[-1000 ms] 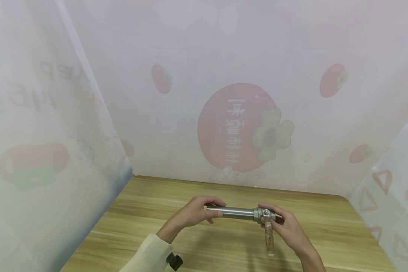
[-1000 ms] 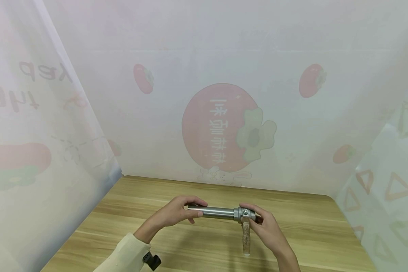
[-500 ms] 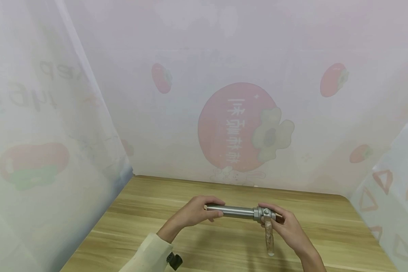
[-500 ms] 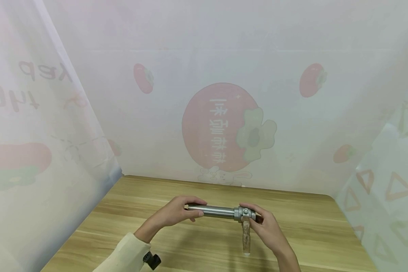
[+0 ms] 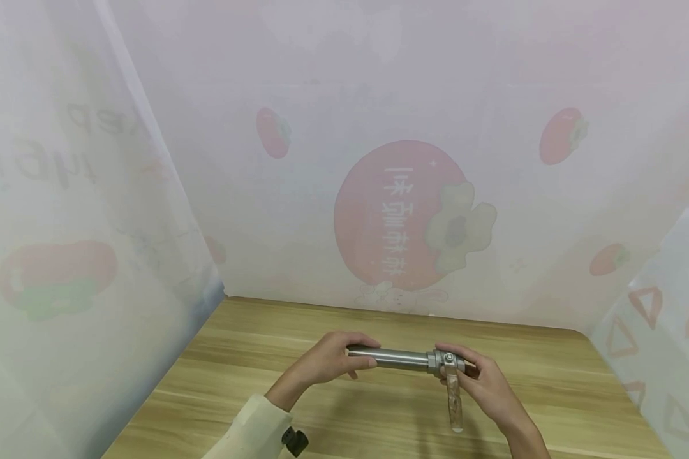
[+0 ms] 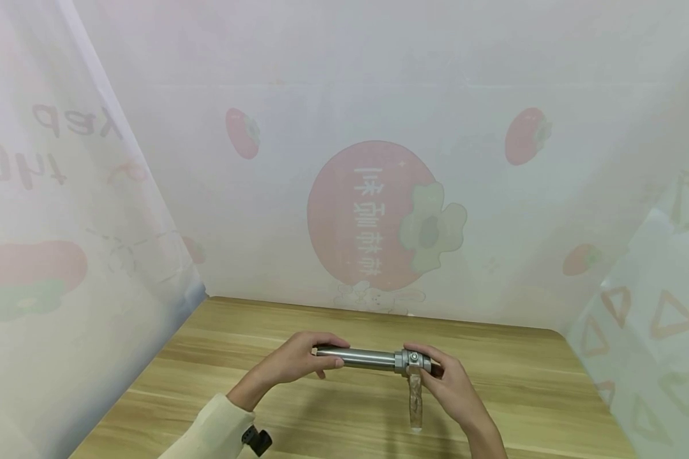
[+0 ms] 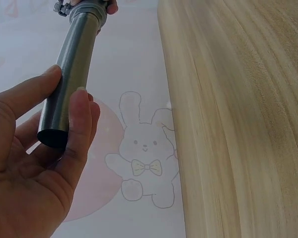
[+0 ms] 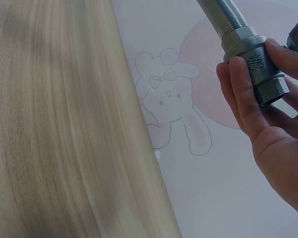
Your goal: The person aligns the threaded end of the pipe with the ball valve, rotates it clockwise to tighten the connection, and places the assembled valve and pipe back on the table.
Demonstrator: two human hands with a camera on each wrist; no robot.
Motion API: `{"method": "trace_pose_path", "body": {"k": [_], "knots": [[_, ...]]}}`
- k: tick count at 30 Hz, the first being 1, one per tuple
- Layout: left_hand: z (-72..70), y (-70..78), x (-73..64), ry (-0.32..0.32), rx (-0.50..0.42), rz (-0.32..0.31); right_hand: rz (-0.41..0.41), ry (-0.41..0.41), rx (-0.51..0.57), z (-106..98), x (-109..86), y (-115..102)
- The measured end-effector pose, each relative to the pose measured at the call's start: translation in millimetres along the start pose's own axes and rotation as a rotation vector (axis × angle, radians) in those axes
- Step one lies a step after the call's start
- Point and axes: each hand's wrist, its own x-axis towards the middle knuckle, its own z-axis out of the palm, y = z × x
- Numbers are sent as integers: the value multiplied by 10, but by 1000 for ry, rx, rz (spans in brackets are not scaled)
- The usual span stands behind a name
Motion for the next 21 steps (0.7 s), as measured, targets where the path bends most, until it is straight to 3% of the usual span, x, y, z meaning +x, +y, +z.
{"method": "trace_pose_path", "body": {"k": [21], "knots": [[9, -8, 19, 16, -1, 7, 14, 24, 1, 5, -3, -3]]}}
